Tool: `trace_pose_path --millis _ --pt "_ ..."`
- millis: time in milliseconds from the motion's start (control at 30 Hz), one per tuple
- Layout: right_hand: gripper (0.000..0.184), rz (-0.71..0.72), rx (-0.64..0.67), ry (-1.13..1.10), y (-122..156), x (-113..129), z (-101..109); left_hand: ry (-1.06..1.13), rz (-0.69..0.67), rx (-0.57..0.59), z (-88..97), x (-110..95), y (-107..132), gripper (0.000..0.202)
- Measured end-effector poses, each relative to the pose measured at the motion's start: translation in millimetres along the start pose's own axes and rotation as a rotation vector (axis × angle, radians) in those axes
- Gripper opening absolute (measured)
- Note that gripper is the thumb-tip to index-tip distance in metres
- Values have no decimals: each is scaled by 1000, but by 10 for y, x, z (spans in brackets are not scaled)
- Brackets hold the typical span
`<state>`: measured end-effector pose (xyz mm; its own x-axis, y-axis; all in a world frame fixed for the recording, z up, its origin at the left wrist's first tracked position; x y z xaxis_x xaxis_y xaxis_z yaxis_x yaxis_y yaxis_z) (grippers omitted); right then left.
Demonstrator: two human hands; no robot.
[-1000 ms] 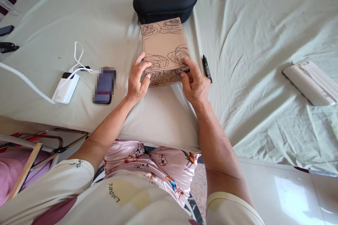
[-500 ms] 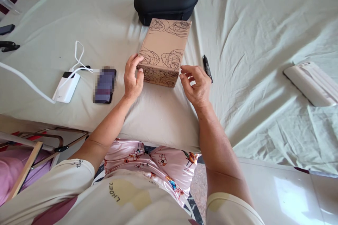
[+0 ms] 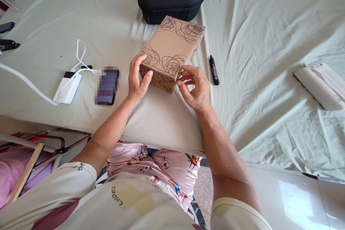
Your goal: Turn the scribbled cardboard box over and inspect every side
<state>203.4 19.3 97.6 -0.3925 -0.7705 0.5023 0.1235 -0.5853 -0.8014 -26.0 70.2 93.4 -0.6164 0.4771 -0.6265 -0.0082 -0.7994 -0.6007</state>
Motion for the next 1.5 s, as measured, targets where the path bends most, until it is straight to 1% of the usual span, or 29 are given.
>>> trace_pose_path --millis 67,200,300,433,567,667,733,767,833,900,967,1000,1100,1167,1267,1367,1433,1500 --pt "48 8 11 32 -7 13 -1 13 -9 4 14 -20 1 57" --pt "36 91 12 107 -63 150 9 59 12 57 0 -50 16 60" --pt "30 123 3 99 -83 237 -20 31 56 84 -39 -49 42 67" --pt "27 64 15 117 -61 229 -86 -23 108 117 -143 12 64 77" --pt "27 20 7 104 -29 202 -112 -12 109 126 -194 7 69 74" --pt "27 10 1 91 -14 193 -129 -25 63 61 -132 -135 99 70" --pt "27 19 0 86 -14 205 -150 -56 1 20 -97 -293 147 68" --pt "26 33 -4 82 -17 222 -161 -75 -39 20 -102 -380 178 68" --pt "25 65 -19 69 -25 261 -175 -111 -118 72 -165 -531 244 70" --pt "27 71 -23 60 -28 268 -191 -125 -147 153 -254 -589 286 73" --pt "31 46 -8 66 -20 230 -206 -112 -134 202 -311 -564 293 70" --pt "33 30 2 75 -13 200 -208 -100 -131 202 -318 -545 288 66" --pt "38 -8 -1 121 21 82 -153 -78 -175 130 -275 -528 276 55" --pt "42 -30 -12 142 50 -15 -92 -79 -195 84 -246 -517 269 51" --pt "49 -78 -29 164 84 -169 19 -70 -210 52 -223 -492 253 49" --pt "55 -182 -28 233 106 -307 142 -2 -236 33 -184 -445 229 49" --pt "56 -272 -19 287 120 -378 220 45 -223 43 -175 -365 193 52" --pt "57 -318 -45 316 118 -396 306 85 -193 53 -167 -263 148 54"
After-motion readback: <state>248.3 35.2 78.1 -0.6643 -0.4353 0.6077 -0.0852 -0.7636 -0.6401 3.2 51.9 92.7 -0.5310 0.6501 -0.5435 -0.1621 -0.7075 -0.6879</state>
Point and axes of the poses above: each hand's wrist, its own y-axis away from the middle knuckle, its own z-axis out of the back of the hand, x = y × z, the point moved 10 cm from there along -y, towards the middle knuckle, and after that the axes turned 14 degrees about z, right-handed, at the moved point
